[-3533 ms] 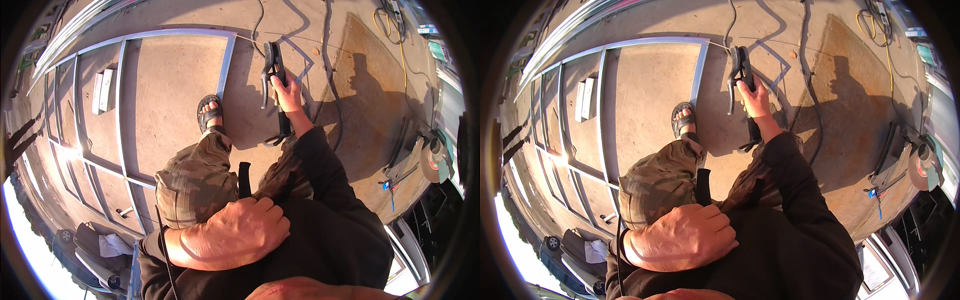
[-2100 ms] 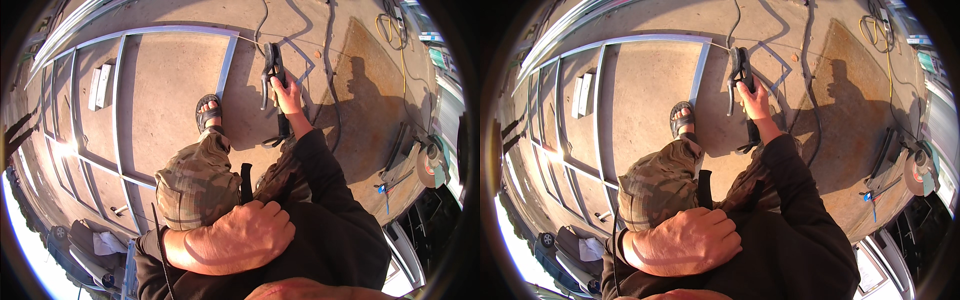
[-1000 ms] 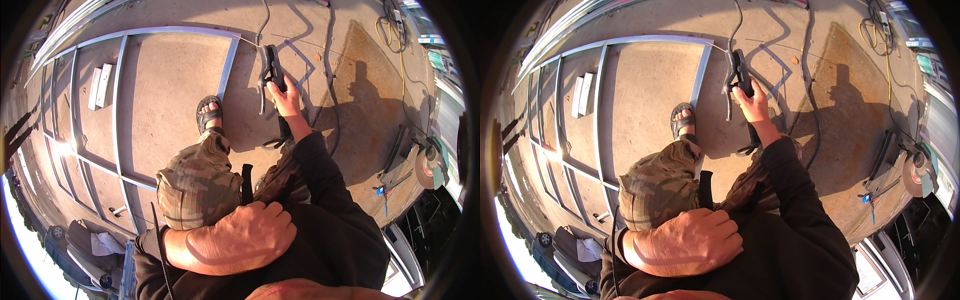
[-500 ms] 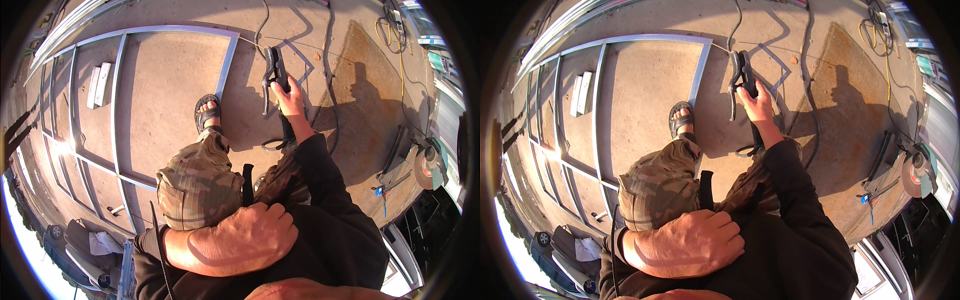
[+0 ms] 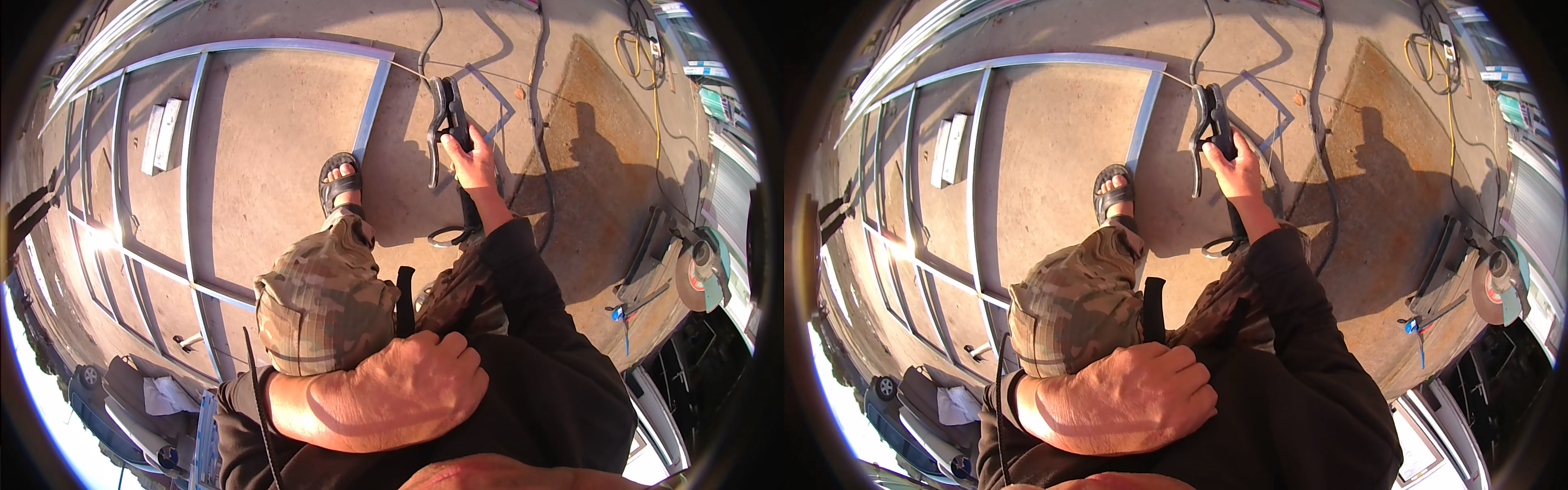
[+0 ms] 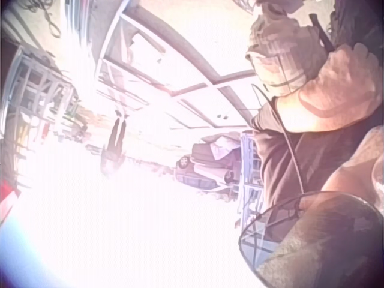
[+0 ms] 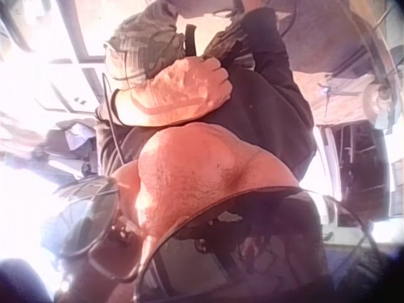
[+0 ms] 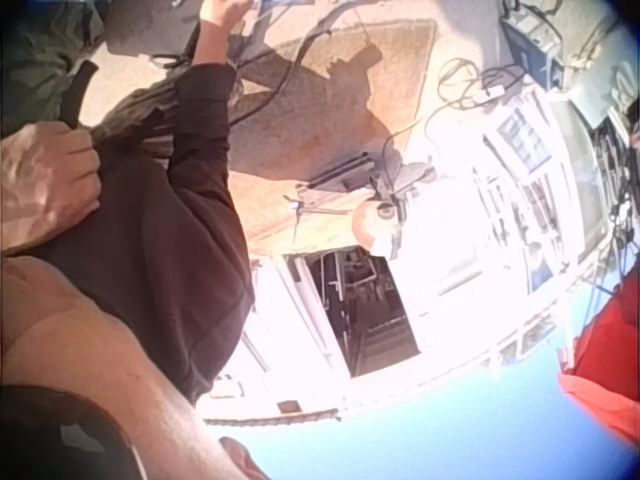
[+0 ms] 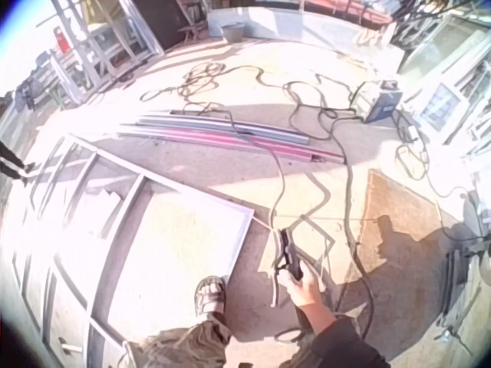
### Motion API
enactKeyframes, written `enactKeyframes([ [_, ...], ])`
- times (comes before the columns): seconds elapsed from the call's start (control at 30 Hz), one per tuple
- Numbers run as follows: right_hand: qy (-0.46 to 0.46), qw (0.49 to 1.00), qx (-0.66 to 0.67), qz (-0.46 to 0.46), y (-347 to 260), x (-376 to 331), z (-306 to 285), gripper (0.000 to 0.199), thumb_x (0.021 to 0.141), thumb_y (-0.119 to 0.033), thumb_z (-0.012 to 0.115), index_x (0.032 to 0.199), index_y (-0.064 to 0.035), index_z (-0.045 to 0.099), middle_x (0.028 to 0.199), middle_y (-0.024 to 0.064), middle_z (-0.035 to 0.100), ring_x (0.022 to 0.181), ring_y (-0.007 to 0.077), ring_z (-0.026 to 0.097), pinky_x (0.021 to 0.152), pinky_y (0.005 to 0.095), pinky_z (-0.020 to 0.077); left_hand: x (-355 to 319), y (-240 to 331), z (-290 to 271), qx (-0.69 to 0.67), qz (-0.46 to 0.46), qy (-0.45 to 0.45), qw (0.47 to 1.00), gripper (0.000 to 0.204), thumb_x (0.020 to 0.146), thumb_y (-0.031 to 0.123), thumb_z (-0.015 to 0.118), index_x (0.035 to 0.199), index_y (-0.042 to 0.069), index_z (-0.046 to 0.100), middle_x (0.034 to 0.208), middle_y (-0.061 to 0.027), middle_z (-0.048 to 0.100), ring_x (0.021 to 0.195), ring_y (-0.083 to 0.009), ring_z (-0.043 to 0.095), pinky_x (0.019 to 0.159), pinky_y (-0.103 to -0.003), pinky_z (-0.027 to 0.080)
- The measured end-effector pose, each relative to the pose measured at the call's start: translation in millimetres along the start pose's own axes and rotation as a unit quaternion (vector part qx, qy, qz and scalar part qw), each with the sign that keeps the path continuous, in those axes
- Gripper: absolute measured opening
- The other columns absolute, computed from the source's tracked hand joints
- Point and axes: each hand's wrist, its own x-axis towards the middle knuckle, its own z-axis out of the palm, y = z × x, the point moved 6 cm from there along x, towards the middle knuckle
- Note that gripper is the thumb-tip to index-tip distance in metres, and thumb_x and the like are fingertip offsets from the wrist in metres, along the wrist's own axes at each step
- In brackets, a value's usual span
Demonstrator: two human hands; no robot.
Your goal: The person welds metal frame components on the floor using a handheld welding torch and filler rod. They position a metal bar, weld along the seams, and reposition the bar to continue welding.
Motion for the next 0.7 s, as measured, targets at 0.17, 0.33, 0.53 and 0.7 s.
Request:
enactKeyframes([
  [0.17, -0.007, 0.998, 0.046, 0.035, 5, 2, 0, 0.037, 0.090, -0.023, 0.072, 0.121, -0.0060, 0.060, 0.082, -0.0047, 0.062, 0.069, 0.0050, 0.055, 0.063, 0.0230, 0.0465, 3, -1, -2, 0.000, 0.001, -0.003, 1.000, 0.013, 0.075, 0.017, 0.063, 0.069, 0.005, 0.060, 0.067, -0.0038, 0.053, 0.070, -0.0170, 0.056, 0.053, -0.028, 0.045],
  [0.33, -0.007, 0.999, 0.049, 0.014, -3, 2, -3, 0.037, 0.091, -0.023, 0.072, 0.121, -0.0054, 0.059, 0.081, -0.0045, 0.061, 0.067, 0.0047, 0.054, 0.060, 0.0226, 0.0452, 5, -1, -3, 0.013, 0.005, -0.014, 1.000, 0.013, 0.075, 0.016, 0.063, 0.069, 0.005, 0.060, 0.068, -0.0037, 0.053, 0.070, -0.0171, 0.056, 0.053, -0.028, 0.046],
  [0.53, -0.017, 0.997, 0.064, 0.050, -1, 3, -5, 0.040, 0.091, -0.023, 0.072, 0.124, -0.0051, 0.058, 0.082, -0.0039, 0.061, 0.067, 0.0044, 0.054, 0.061, 0.0213, 0.0444, 10, -2, -6, 0.016, -0.009, -0.038, 0.999, 0.015, 0.082, 0.019, 0.062, 0.072, 0.008, 0.058, 0.072, -0.0037, 0.052, 0.073, -0.0174, 0.056, 0.061, -0.026, 0.046],
  [0.7, -0.001, 0.999, 0.030, 0.014, 3, 8, -8, 0.039, 0.091, -0.022, 0.072, 0.123, -0.0044, 0.058, 0.081, -0.0038, 0.061, 0.064, 0.0039, 0.053, 0.057, 0.0224, 0.0440, 11, 0, -7, 0.026, 0.007, -0.044, 0.999, 0.015, 0.083, 0.019, 0.062, 0.073, 0.007, 0.057, 0.071, -0.0036, 0.051, 0.072, -0.0176, 0.055, 0.061, -0.027, 0.047],
])
